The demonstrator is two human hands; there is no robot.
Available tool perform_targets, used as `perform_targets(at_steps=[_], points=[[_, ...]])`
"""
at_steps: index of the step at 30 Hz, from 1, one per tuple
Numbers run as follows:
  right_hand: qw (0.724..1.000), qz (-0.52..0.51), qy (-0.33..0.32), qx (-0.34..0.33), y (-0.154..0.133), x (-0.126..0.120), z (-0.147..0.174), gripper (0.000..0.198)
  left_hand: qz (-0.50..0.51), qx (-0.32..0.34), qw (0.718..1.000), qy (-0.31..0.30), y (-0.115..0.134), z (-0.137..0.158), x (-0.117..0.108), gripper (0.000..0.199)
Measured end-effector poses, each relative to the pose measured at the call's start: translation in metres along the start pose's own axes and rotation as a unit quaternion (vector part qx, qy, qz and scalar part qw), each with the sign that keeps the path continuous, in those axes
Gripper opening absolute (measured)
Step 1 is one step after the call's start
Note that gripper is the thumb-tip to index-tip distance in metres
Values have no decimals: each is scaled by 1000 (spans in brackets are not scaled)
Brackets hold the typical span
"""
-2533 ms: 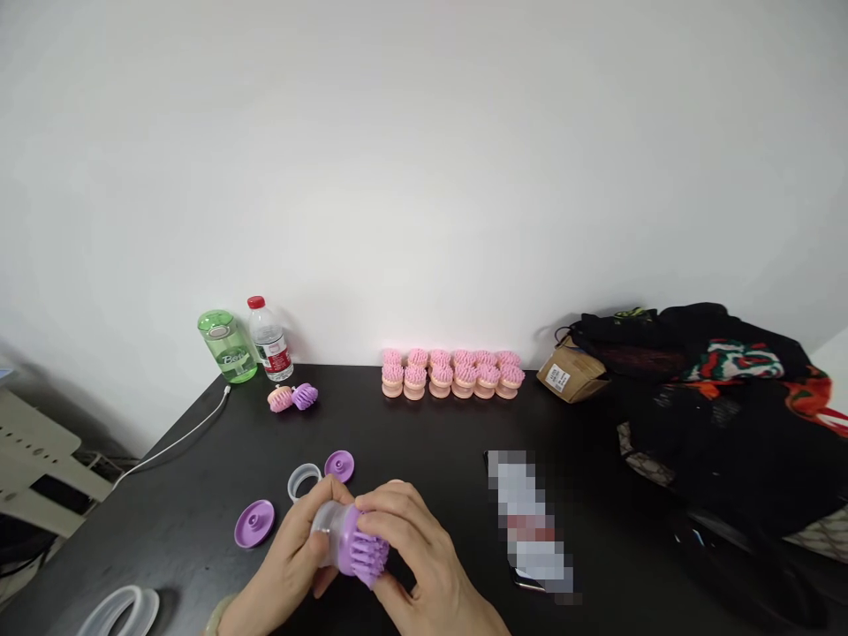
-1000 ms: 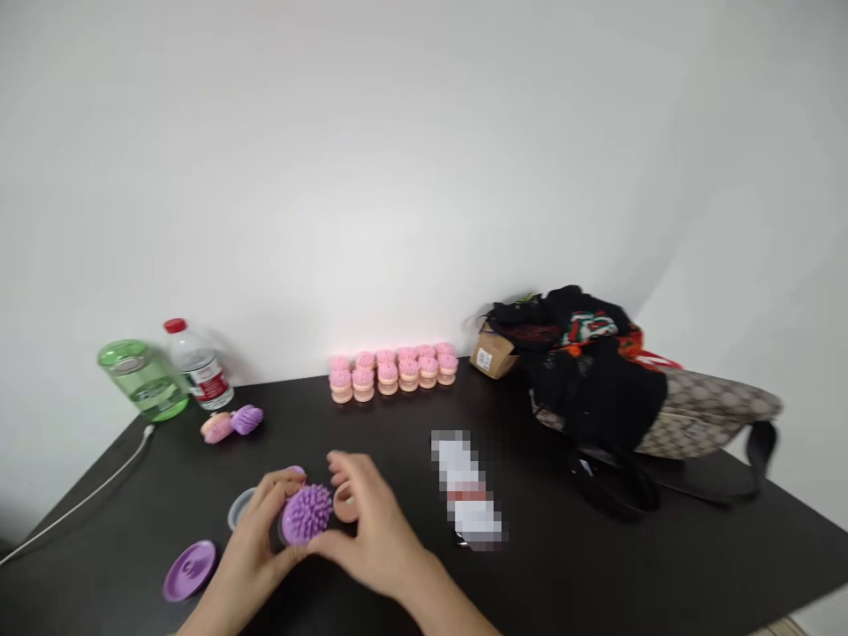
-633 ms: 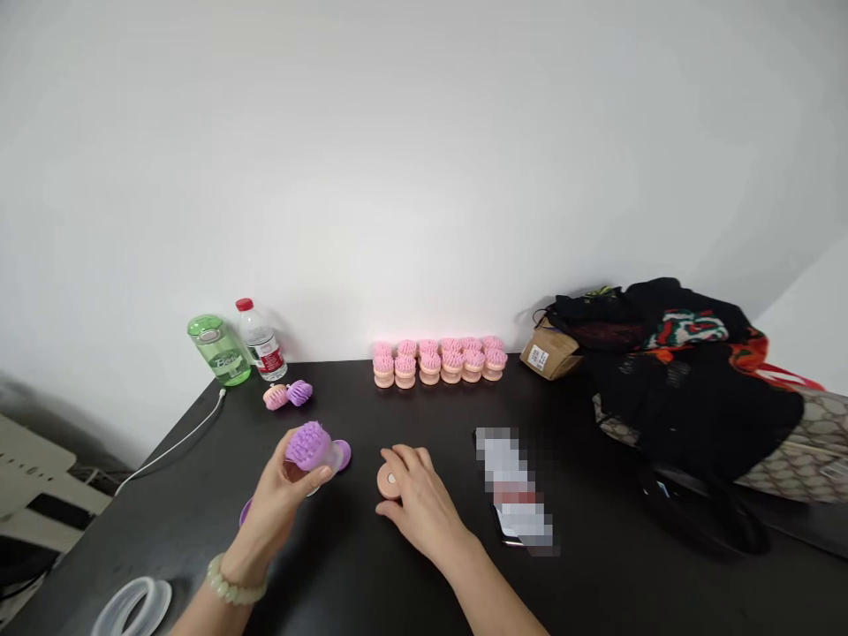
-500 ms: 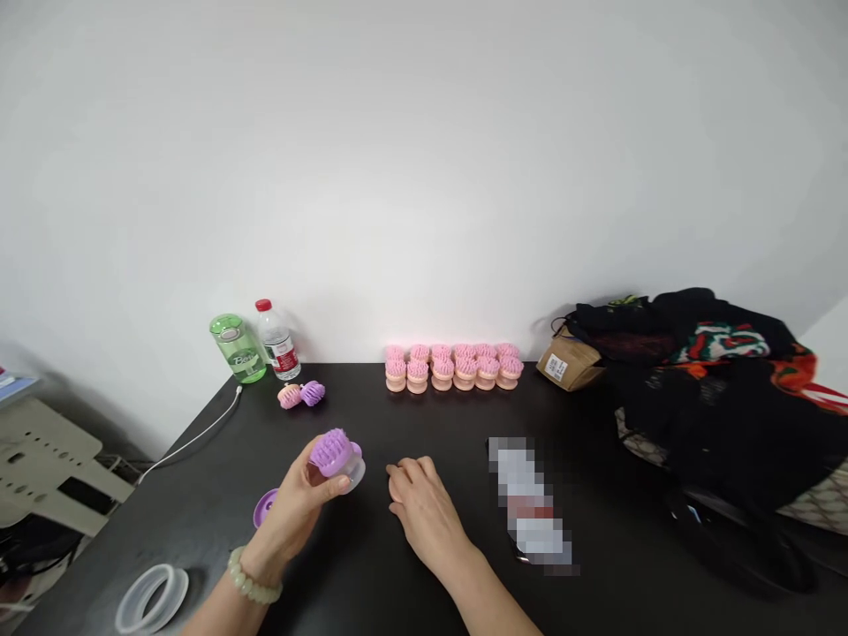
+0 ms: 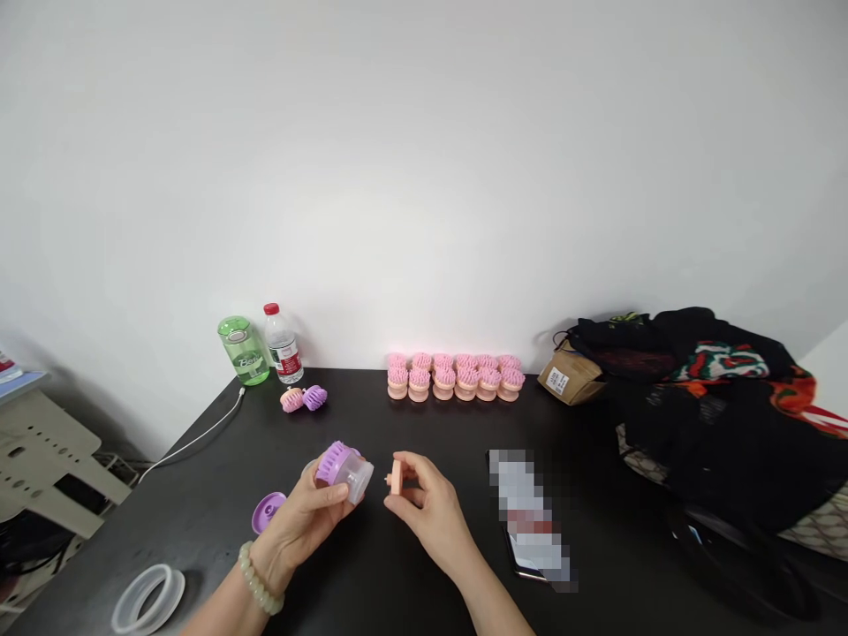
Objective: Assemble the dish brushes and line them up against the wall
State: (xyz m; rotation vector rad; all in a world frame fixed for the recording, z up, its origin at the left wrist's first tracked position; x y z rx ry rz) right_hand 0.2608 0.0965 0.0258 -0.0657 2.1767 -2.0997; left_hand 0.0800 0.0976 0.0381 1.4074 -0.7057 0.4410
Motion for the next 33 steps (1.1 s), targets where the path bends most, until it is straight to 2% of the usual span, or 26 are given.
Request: perform_targets(at_steps=[5,13,28,33], points=[[998,27,7,-59,-8,8,6,40,14,-5,1000,-5,-3,-1,0,48],[971,114,76,-194,-15,14,18,42,1,-14,1000,-15,-11,3,1,45],[926,199,135,-291,-27,16,30,44,-25,-19,1000,-2,-12,13,17,52],[923,203,134,-297,-32,17,30,44,-37,-18,999,6,-12,15,18,53]])
Point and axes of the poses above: each hand's wrist, its own z-axis away from the middle knuckle, its own x-axis out of the palm, y = z × x, the point moved 4 cm from there along -z, towards the middle knuckle, and after that the axes turned 9 degrees about x, right-handed, at the moved point
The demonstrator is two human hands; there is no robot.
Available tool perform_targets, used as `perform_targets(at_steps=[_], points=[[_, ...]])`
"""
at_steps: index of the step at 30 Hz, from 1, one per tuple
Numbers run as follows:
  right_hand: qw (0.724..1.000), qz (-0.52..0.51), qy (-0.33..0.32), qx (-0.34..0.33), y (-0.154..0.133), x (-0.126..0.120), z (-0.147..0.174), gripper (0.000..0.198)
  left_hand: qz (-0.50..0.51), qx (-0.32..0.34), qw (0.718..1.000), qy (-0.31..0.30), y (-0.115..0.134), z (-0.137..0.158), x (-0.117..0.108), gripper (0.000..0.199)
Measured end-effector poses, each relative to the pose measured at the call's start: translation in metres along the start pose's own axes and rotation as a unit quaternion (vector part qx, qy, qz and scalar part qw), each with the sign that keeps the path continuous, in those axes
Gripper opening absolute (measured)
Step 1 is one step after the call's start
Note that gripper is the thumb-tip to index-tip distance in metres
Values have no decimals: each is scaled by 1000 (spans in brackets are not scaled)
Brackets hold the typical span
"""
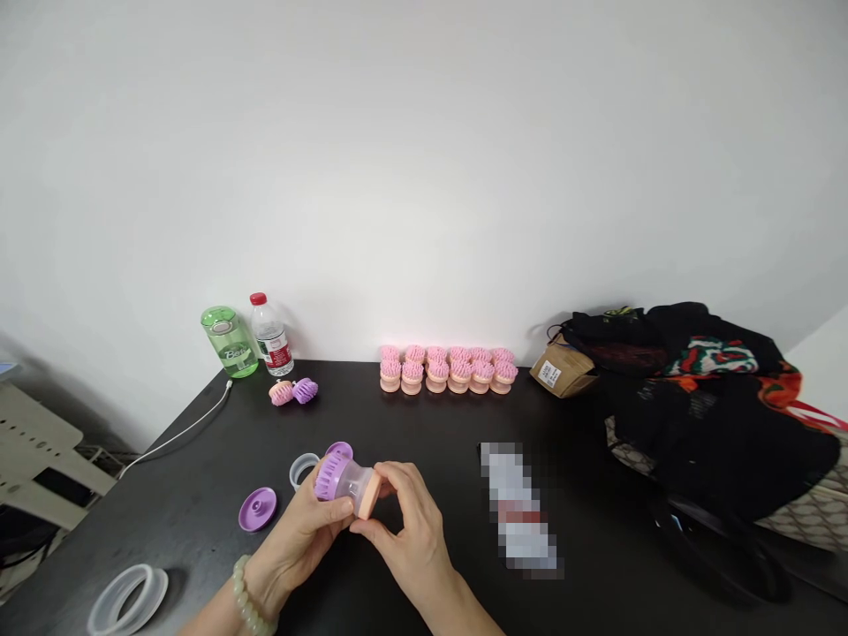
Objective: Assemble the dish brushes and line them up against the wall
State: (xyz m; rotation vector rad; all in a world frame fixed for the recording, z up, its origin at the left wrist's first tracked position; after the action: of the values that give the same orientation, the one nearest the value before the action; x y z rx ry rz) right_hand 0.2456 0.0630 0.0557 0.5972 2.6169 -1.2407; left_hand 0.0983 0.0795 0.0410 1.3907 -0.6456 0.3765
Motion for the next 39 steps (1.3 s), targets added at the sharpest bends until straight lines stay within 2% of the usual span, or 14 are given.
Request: perform_targets(at_steps=[13,19,25,29,32,34,36,39], points=[[999,1,7,-31,-3,0,2,41,-14,-7,1000,-1,0,1,0,47],[998,20,16,-53,-6,-2,4,41,-39,4,999,30,0,2,-1,55],[997,25,19,-68,-7,-4,6,41,-59,20,998,28,2,3,2,53],[997,26,23,-62,-6,-3,6,47,-93,39,995,21,0,4,-4,62],[1000,-18,12,-17,-3,-1,5,54,-128,54,990,39,-2,2,-10,73],[995,-81,-22,54,2,4,3,54,-140,71,987,29,-2,-1,-12,73],[976,-150,-62,145,9,11,3,54,-143,83,986,2,-1,-4,-10,71],[924,-235,-103,282,21,22,6,61,-163,96,982,-17,0,-7,-7,68]])
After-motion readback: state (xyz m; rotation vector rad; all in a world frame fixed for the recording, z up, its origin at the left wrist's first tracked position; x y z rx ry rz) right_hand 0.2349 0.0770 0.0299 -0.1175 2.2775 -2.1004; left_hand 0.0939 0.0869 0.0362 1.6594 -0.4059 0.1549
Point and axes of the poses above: each hand's wrist, its own z-axis away from the middle knuckle, its own x-axis out of the palm, y = z × x, the point moved 4 cm from there along -z, towards the middle knuckle, and after that the axes turned 9 degrees about x, right-handed, at the moved point
